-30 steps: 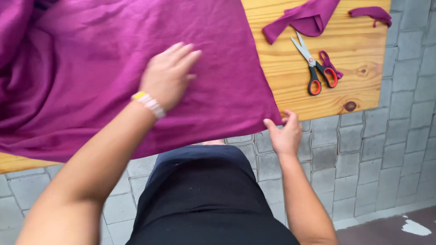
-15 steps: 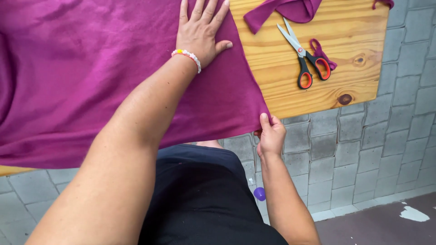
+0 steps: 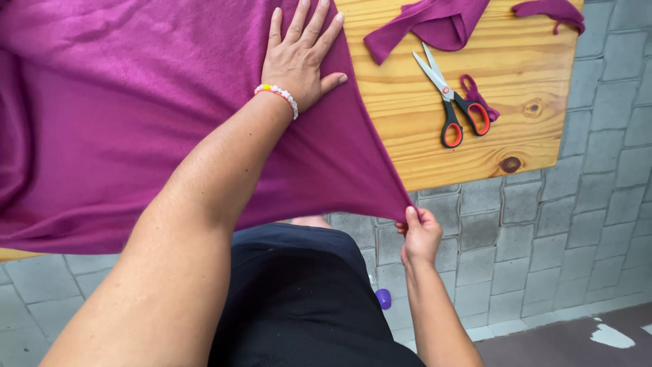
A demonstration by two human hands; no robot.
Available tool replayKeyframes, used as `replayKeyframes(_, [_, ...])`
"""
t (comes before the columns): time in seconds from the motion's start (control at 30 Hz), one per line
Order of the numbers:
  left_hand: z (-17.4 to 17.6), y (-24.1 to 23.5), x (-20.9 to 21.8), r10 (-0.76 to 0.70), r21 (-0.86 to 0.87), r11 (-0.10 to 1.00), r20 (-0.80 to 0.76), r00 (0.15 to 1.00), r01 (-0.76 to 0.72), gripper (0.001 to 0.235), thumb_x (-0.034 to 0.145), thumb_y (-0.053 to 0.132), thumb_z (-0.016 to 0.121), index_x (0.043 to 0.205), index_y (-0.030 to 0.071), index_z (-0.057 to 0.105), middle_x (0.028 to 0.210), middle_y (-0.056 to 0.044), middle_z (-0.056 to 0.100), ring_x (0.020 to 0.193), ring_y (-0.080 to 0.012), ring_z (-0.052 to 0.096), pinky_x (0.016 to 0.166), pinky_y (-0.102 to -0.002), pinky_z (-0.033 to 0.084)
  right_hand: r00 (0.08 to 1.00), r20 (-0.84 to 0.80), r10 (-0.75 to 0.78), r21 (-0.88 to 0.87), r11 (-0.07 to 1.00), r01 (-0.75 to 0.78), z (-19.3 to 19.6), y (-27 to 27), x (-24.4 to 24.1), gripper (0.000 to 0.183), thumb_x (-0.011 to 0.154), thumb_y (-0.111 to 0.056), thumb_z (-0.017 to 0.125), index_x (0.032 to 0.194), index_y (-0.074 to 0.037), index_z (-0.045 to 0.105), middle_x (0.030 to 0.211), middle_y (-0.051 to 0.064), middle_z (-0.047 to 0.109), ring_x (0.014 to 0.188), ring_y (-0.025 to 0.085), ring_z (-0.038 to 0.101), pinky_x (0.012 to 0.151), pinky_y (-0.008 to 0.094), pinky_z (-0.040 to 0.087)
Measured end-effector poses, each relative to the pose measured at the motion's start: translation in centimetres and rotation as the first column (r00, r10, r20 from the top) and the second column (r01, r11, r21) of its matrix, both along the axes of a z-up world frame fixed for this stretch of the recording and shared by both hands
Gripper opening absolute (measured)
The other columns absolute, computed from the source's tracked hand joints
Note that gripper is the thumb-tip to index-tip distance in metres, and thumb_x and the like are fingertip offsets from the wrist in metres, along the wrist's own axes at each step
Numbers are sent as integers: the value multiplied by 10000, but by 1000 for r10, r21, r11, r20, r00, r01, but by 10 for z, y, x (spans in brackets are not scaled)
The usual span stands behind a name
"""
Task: The person is arranging and folding purple fabric pieces on a wooden table, likely preparing them for a sewing project.
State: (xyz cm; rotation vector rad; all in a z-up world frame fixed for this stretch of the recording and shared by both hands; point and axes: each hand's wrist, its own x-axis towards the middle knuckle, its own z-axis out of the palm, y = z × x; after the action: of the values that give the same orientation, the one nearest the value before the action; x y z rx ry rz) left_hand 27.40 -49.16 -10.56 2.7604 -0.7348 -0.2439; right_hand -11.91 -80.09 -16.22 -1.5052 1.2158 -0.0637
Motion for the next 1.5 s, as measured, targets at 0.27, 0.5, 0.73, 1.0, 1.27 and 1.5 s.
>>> replayKeyframes(0.27, [-10, -7, 8, -2, -2, 1000, 9, 1000, 2, 1119, 1082, 826, 700, 1955, 262, 285, 2017, -81, 202, 1839, -396, 116, 1440, -762, 45, 983, 25, 184, 9, 983, -185, 25, 6, 50, 58, 1122, -161, 825, 1108, -111, 799, 922, 22, 790, 742, 123, 711, 602, 257, 534])
replayKeyframes(0.5, [-12, -8, 3, 11, 7, 1000, -21, 1000, -11, 1036, 1112, 811, 694, 1958, 340, 325, 2013, -40, 98, 1838, -348, 41, 1440, -799, 56, 984, 20, 178, 193, 965, -178, 24, -3, 33, 135, 1135, -127, 785, 1036, -126, 693, 807, 84, 738, 664, 143, 640, 577, 269, 416])
replayKeyframes(0.73, [-3, 1, -11, 9, -9, 1000, -5, 1000, -9, 1072, 1082, 844, 670, 1950, 315, 328, 2014, -75, 173, 1837, -385, 100, 1430, -793, 58, 972, -7, 236, 214, 950, -229, 21, -16, 19, 121, 1154, -55, 757, 1054, -99, 705, 797, 89, 717, 684, 164, 636, 634, 285, 493])
replayKeyframes(1.0, [53, 219, -199, 447, -425, 853, 290, 846, -304, 647, 1273, 567, 632, 1743, 125, 680, 1671, -158, 682, 1617, -404, 597, 1349, -614, 418, 907, 9, 422, -72, 905, -420, 12, -40, 80, 401, 1020, -72, 954, 1348, -64, 723, 967, 73, 807, 759, 136, 780, 603, 211, 604])
replayKeyframes(1.27, [-16, 413, -380, 991, -343, 105, 117, 69, -934, 591, 1060, 185, 987, 1476, -34, 629, 1216, -214, 662, 1072, -438, 647, 996, -576, 503, 712, -61, 700, 27, 714, -699, 11, -71, 124, 97, 1081, -148, 863, 1103, -146, 768, 923, -14, 781, 797, 70, 663, 706, 261, 500])
replayKeyframes(1.5, [-74, 469, -351, 962, -445, -116, -272, 10, -888, 241, 1029, 245, 1029, 1169, 136, 868, 1012, 54, 749, 894, -114, 599, 841, -361, 602, 824, 134, 551, 165, 808, -566, 39, -48, 198, 437, 1124, -95, 723, 1522, -266, 666, 1326, -3, 776, 950, 80, 695, 629, 239, 531])
